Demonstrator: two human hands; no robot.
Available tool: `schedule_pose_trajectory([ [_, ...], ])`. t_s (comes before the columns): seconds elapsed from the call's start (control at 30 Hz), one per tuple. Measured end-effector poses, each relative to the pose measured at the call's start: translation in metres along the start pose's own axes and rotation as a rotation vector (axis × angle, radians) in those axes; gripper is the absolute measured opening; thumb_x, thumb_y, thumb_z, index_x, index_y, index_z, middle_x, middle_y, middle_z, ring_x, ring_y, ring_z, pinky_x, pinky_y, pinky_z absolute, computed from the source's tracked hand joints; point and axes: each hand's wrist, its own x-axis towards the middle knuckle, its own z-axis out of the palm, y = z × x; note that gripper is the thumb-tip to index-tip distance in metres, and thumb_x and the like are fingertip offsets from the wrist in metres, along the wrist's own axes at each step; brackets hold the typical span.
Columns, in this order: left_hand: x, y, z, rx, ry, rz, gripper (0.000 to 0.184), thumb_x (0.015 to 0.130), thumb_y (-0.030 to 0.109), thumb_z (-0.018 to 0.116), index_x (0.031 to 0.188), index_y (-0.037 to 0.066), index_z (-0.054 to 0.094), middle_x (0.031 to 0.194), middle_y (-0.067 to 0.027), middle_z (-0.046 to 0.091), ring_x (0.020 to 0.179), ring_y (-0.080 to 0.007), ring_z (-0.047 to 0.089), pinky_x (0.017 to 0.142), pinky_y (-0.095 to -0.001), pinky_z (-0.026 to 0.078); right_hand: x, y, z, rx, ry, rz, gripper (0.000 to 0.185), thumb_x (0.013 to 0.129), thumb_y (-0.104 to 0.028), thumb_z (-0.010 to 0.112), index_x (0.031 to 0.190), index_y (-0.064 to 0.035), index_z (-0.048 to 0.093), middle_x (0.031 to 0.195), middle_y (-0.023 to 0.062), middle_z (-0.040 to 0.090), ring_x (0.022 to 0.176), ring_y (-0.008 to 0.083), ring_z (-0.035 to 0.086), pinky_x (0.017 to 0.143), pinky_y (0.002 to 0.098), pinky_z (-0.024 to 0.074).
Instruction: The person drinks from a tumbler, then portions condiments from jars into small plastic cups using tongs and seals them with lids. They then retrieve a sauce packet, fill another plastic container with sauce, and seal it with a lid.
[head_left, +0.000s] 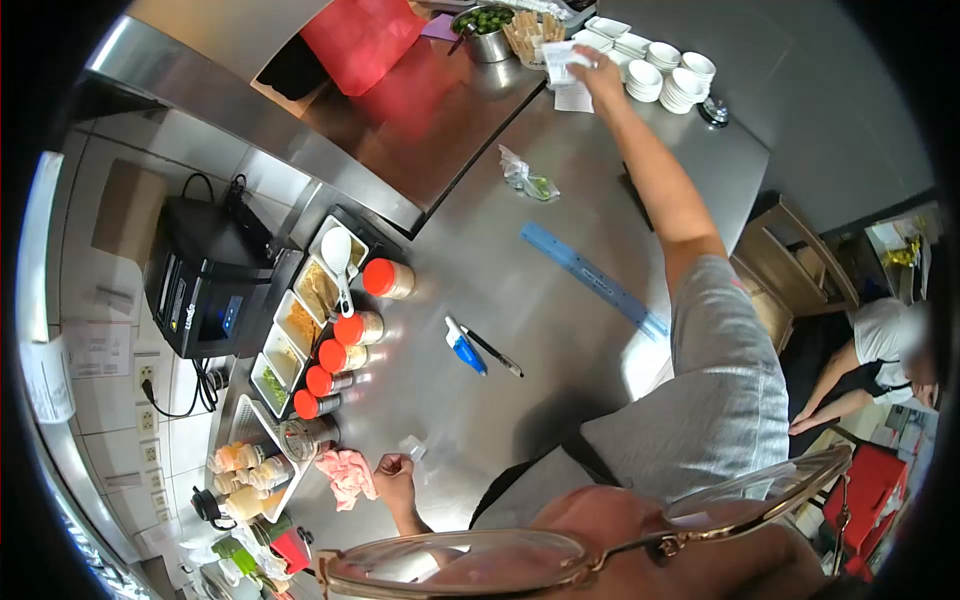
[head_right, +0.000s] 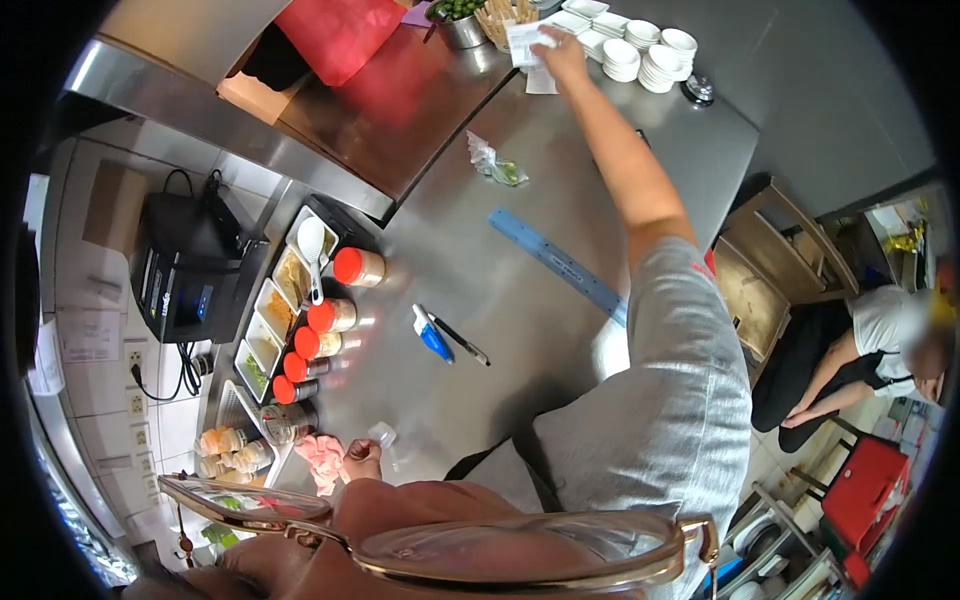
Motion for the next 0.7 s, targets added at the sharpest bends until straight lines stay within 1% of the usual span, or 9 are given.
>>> schedule_pose_trajectory([
  [0.17,0.001,0.005,-0.002,-0.06,0.112,-0.122,0.011,0.08,-0.008,0.061,0.074,0.001,0.06,0.07,0.0033,0.057,0.063,-0.0043,0.047,0.059,-0.0194,0.037,0.143,0.07,0.015,0.029,0.135,-0.273,0.064,0.068,0.003,0.079,0.127,0.0099,0.057,0.101,0.0167,0.069,0.082,0.0202,0.066,0.072,0.0309,0.0534],
  [0.3,-0.001,0.044,-0.002,0.023,0.227,-0.016,0.01,0.077,-0.005,0.062,0.072,0.002,0.058,0.066,0.0012,0.055,0.064,-0.0068,0.05,0.062,-0.0217,0.041,0.161,0.123,0.012,-0.799,0.297,-0.33,0.04,0.065,-0.009,0.064,0.103,0.0036,0.072,0.097,0.0228,0.072,0.093,0.0354,0.07,0.083,0.0413,0.0541],
  [0.37,-0.004,0.061,0.009,0.462,0.342,0.013,0.009,0.073,0.0,0.067,0.071,0.001,0.058,0.065,-0.0041,0.057,0.062,-0.0119,0.054,0.062,-0.0256,0.045,0.147,0.127,0.003,-1.073,0.034,-0.029,0.041,0.065,-0.016,0.066,0.102,0.0007,0.073,0.099,0.0209,0.072,0.096,0.0346,0.069,0.088,0.0408,0.0533],
  [0.43,0.001,0.054,0.009,0.627,0.404,0.144,0.012,0.07,0.005,0.07,0.072,0.001,0.058,0.066,-0.0088,0.06,0.061,-0.0163,0.057,0.062,-0.0288,0.048,0.165,0.191,-0.017,-1.146,-0.056,-0.205,0.062,0.06,-0.03,0.077,0.113,0.0002,0.068,0.111,0.0204,0.069,0.101,0.0343,0.067,0.089,0.0417,0.0527],
  [0.57,0.024,0.013,-0.012,-0.131,0.252,0.014,0.005,0.079,0.003,0.065,0.078,0.001,0.061,0.067,0.0021,0.052,0.064,-0.005,0.046,0.057,-0.0244,0.039,0.136,0.18,-0.031,-0.928,-0.024,-0.164,0.097,0.073,-0.055,0.075,0.145,0.0018,0.041,0.147,0.0272,0.042,0.137,0.0408,0.039,0.116,0.0469,0.0283],
  [0.6,0.025,0.014,-0.016,-0.058,0.27,-0.032,0.007,0.08,0.005,0.065,0.076,0.002,0.061,0.065,0.0053,0.048,0.064,-0.0041,0.044,0.056,-0.024,0.036,0.106,0.153,-0.032,-0.896,0.046,-0.222,0.101,0.07,-0.054,0.079,0.145,0.003,0.04,0.145,0.0293,0.043,0.134,0.0434,0.042,0.115,0.0488,0.0281],
  [0.63,0.03,-0.011,-0.026,0.088,0.304,-0.018,0.011,0.081,0.008,0.065,0.073,0.002,0.061,0.063,0.0045,0.052,0.063,-0.0052,0.047,0.057,-0.0248,0.038,0.121,0.184,-0.053,-0.977,0.045,-0.471,0.097,0.071,-0.041,0.084,0.144,0.0043,0.04,0.138,0.0286,0.05,0.127,0.0438,0.048,0.108,0.0501,0.0385],
  [0.67,0.03,-0.006,-0.027,0.195,0.349,-0.007,0.013,0.081,0.01,0.065,0.072,0.001,0.062,0.062,0.0029,0.056,0.062,-0.0062,0.05,0.059,-0.0251,0.041,0.065,0.146,-0.042,-0.406,-0.017,-0.304,0.089,0.07,-0.025,0.088,0.14,0.0059,0.043,0.13,0.0247,0.054,0.117,0.0391,0.055,0.095,0.0461,0.0502],
  [0.7,0.033,-0.019,-0.027,0.217,0.406,0.015,0.01,0.08,0.01,0.066,0.074,0.002,0.063,0.065,-0.001,0.06,0.062,-0.0079,0.053,0.062,-0.026,0.044,0.034,0.139,-0.04,-0.255,-0.068,-0.434,0.081,0.072,-0.011,0.086,0.139,0.0061,0.043,0.129,0.02,0.052,0.11,0.0322,0.056,0.085,0.0383,0.0548],
])
